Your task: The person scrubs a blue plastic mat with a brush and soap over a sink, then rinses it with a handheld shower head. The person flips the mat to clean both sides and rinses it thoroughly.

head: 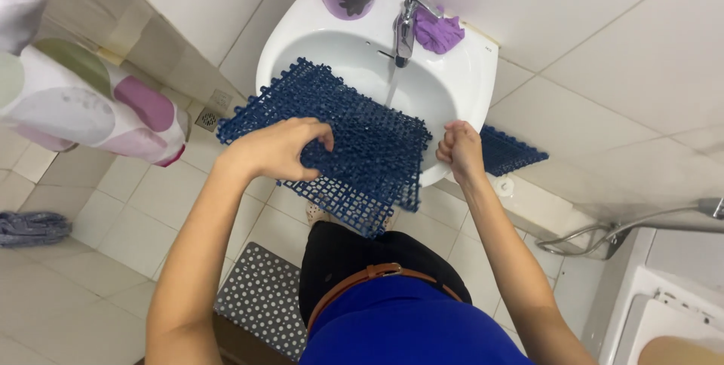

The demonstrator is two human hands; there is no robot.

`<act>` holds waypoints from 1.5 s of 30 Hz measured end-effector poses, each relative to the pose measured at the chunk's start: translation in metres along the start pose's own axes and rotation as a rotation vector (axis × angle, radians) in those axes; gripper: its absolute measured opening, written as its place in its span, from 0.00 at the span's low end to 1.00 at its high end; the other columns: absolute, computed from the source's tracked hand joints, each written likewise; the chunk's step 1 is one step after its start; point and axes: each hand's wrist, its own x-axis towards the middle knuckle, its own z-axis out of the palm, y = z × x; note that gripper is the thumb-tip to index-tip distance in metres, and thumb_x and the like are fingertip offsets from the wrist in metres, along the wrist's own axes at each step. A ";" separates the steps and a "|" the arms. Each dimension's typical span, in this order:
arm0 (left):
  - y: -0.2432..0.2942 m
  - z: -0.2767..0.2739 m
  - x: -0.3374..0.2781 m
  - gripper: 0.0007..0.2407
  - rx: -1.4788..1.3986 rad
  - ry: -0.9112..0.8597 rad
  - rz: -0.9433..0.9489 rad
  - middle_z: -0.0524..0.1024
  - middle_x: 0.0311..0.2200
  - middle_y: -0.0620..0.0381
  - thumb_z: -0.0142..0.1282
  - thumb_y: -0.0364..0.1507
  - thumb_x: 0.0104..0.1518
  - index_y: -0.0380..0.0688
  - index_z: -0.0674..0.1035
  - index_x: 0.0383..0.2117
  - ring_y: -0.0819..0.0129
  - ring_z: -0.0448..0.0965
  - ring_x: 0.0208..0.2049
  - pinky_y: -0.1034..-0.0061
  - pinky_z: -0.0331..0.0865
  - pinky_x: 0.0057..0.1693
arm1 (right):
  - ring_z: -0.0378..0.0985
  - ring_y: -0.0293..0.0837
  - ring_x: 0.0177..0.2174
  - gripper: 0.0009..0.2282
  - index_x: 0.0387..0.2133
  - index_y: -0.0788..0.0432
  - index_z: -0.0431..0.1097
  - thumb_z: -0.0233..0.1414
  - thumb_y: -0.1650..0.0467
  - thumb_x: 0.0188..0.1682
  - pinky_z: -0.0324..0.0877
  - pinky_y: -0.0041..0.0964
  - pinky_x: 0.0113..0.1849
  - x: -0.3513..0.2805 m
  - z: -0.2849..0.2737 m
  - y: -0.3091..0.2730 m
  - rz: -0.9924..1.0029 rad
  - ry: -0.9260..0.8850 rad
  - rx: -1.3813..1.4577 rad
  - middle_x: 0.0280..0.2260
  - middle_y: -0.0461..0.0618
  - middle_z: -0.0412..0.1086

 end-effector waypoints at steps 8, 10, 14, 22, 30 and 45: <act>0.045 0.000 0.000 0.09 0.163 0.354 0.194 0.79 0.37 0.48 0.59 0.25 0.56 0.39 0.76 0.40 0.48 0.79 0.38 0.58 0.72 0.44 | 0.49 0.33 0.16 0.09 0.36 0.61 0.66 0.40 0.70 0.61 0.49 0.31 0.20 -0.017 0.013 -0.014 -0.021 -0.059 -0.176 0.17 0.39 0.49; 0.051 -0.003 -0.001 0.08 0.259 0.405 0.188 0.79 0.37 0.47 0.57 0.24 0.58 0.38 0.75 0.41 0.48 0.79 0.38 0.57 0.71 0.43 | 0.51 0.33 0.17 0.11 0.35 0.60 0.67 0.40 0.68 0.62 0.49 0.30 0.20 -0.021 0.016 -0.014 -0.057 -0.024 -0.209 0.17 0.38 0.50; 0.062 -0.018 -0.008 0.09 0.454 0.587 0.296 0.79 0.37 0.51 0.54 0.20 0.55 0.39 0.75 0.42 0.54 0.80 0.42 0.61 0.71 0.53 | 0.51 0.31 0.16 0.15 0.28 0.56 0.63 0.39 0.62 0.62 0.51 0.29 0.19 -0.025 0.021 0.000 -0.058 0.044 -0.093 0.17 0.37 0.52; 0.079 -0.018 -0.027 0.09 0.499 0.778 0.379 0.80 0.42 0.54 0.53 0.16 0.56 0.37 0.77 0.42 0.58 0.80 0.46 0.64 0.71 0.59 | 0.53 0.32 0.16 0.13 0.25 0.55 0.60 0.48 0.65 0.60 0.50 0.30 0.18 -0.012 0.034 0.036 -0.083 -0.100 -0.133 0.17 0.38 0.54; 0.116 -0.023 -0.072 0.09 0.368 0.953 0.439 0.81 0.44 0.54 0.58 0.17 0.54 0.37 0.76 0.39 0.59 0.83 0.45 0.64 0.74 0.56 | 0.67 0.43 0.61 0.18 0.63 0.60 0.61 0.39 0.68 0.61 0.58 0.39 0.64 0.049 0.018 0.033 -0.522 -0.511 -0.427 0.61 0.53 0.65; 0.103 0.042 -0.085 0.06 -0.687 1.372 0.042 0.79 0.39 0.58 0.54 0.21 0.66 0.35 0.74 0.46 0.81 0.75 0.40 0.84 0.70 0.47 | 0.53 0.30 0.14 0.21 0.22 0.59 0.67 0.55 0.57 0.57 0.48 0.29 0.18 0.068 0.159 -0.150 -0.309 -0.420 -0.543 0.14 0.37 0.56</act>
